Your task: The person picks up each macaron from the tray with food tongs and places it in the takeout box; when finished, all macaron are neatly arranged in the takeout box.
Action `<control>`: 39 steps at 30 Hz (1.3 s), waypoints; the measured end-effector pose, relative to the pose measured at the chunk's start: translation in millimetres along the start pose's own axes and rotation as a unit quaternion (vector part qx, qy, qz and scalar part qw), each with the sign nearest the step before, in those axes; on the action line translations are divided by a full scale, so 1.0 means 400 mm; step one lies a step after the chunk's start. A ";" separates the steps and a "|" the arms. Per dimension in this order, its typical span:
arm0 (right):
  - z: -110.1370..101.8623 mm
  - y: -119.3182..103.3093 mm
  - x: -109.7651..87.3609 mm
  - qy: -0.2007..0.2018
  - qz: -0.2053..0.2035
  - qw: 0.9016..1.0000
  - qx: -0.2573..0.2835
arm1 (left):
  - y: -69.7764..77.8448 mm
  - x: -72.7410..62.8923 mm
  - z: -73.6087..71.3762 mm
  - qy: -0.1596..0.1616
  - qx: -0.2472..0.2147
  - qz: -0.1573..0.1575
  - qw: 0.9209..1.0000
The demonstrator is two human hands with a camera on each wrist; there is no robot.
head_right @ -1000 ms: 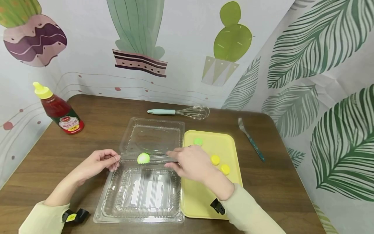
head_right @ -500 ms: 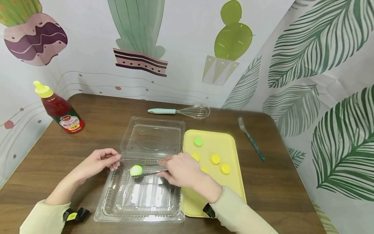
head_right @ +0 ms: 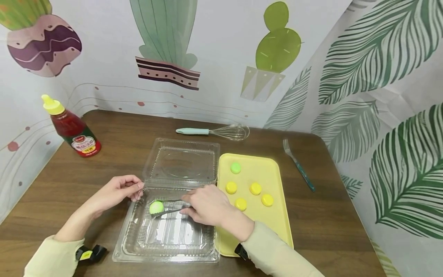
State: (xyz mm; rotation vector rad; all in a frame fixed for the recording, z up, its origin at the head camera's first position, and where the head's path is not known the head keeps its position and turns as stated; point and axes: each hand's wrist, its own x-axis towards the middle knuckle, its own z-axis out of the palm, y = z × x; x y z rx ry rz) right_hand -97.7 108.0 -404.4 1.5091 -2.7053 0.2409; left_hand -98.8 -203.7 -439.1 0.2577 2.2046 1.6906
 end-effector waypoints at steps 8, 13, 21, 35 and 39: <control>0.006 -0.001 0.001 -0.028 0.010 0.999 -0.016 | -0.002 0.001 0.001 0.000 -0.004 0.003 1.000; 0.010 -0.001 0.004 -0.029 0.011 0.999 -0.022 | -0.002 0.001 0.000 -0.001 -0.007 0.002 1.000; 0.013 -0.002 0.003 -0.031 0.028 0.999 0.002 | -0.002 0.001 -0.001 -0.002 -0.003 -0.001 1.000; 0.003 -0.006 -0.004 -0.035 0.046 0.998 0.004 | 0.001 -0.001 -0.002 -0.001 0.002 -0.005 1.000; -0.005 -0.007 -0.007 -0.040 0.049 0.998 0.008 | 0.001 -0.001 -0.001 -0.001 0.000 -0.004 1.000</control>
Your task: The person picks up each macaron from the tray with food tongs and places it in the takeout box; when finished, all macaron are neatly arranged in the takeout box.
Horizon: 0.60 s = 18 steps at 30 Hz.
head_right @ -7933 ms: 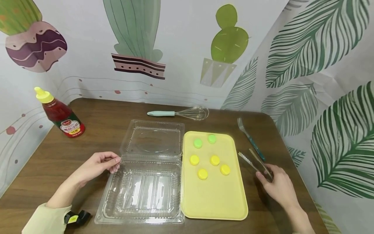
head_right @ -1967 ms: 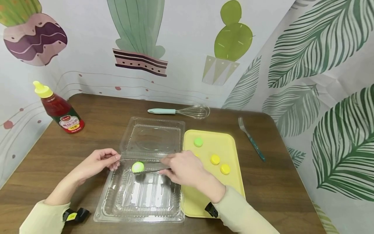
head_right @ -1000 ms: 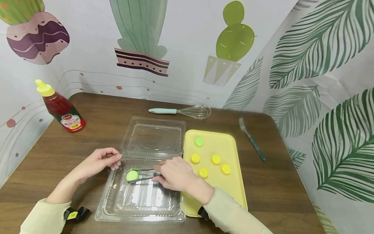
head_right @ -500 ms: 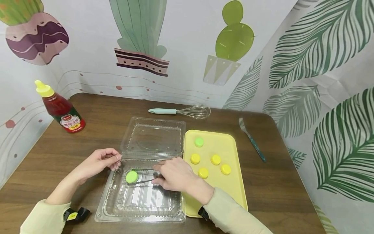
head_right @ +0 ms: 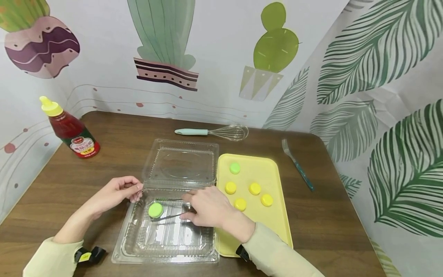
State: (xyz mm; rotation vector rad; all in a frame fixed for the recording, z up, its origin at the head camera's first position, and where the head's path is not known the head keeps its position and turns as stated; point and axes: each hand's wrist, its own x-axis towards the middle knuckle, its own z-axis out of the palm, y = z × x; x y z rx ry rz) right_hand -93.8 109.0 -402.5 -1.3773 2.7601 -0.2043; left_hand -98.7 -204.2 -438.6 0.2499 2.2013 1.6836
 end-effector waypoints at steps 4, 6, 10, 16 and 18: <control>-0.008 0.002 -0.004 -0.003 0.007 1.000 0.007 | 0.000 0.000 0.000 -0.001 -0.002 0.001 1.000; -0.014 0.003 -0.007 -0.001 0.009 1.000 0.005 | 0.000 0.000 0.001 -0.001 -0.001 0.001 1.000; -0.027 0.009 -0.013 0.009 0.012 1.000 0.005 | 0.001 0.000 0.001 -0.001 0.001 0.001 1.000; -0.045 0.019 -0.025 0.021 0.021 1.000 0.005 | 0.000 0.000 0.001 0.000 0.004 0.001 1.000; -0.051 0.024 -0.029 0.026 0.022 0.999 0.006 | -0.001 0.000 0.001 0.000 0.004 0.002 1.000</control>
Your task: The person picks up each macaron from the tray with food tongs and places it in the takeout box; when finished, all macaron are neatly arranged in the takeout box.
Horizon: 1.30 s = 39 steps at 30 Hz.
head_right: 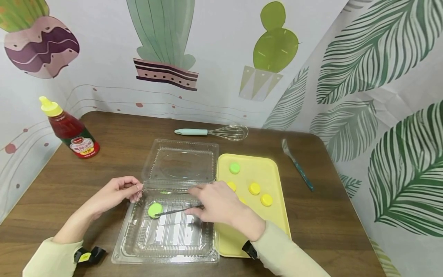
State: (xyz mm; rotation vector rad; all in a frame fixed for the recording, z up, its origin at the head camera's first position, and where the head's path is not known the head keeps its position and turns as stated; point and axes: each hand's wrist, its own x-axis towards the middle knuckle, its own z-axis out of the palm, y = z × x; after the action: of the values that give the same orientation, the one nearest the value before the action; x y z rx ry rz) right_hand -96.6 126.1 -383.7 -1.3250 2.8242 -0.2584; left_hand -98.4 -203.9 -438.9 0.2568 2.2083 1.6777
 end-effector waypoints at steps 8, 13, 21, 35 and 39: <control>-0.036 0.030 -0.021 0.029 0.015 0.999 0.002 | 0.001 0.000 -0.001 0.000 -0.004 0.000 1.000; -0.063 0.055 -0.042 0.051 0.032 0.998 0.013 | 0.002 0.000 -0.003 0.000 -0.007 0.001 1.000; -0.089 0.105 -0.076 0.091 0.053 0.994 -0.009 | 0.002 -0.001 -0.006 0.003 -0.005 0.003 1.000; -0.101 0.188 -0.179 0.119 0.114 0.986 -0.007 | -0.006 0.002 0.001 -0.003 -0.016 0.004 1.000; -0.104 0.211 -0.217 0.123 0.139 0.983 -0.013 | -0.006 0.001 0.002 -0.002 -0.014 0.004 1.000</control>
State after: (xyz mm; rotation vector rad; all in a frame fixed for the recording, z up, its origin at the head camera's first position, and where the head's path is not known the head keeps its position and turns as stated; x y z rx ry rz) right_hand -108.7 251.6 -360.7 -0.9416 3.1805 -0.4042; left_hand -98.2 -203.7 -441.4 0.2626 2.1814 1.7110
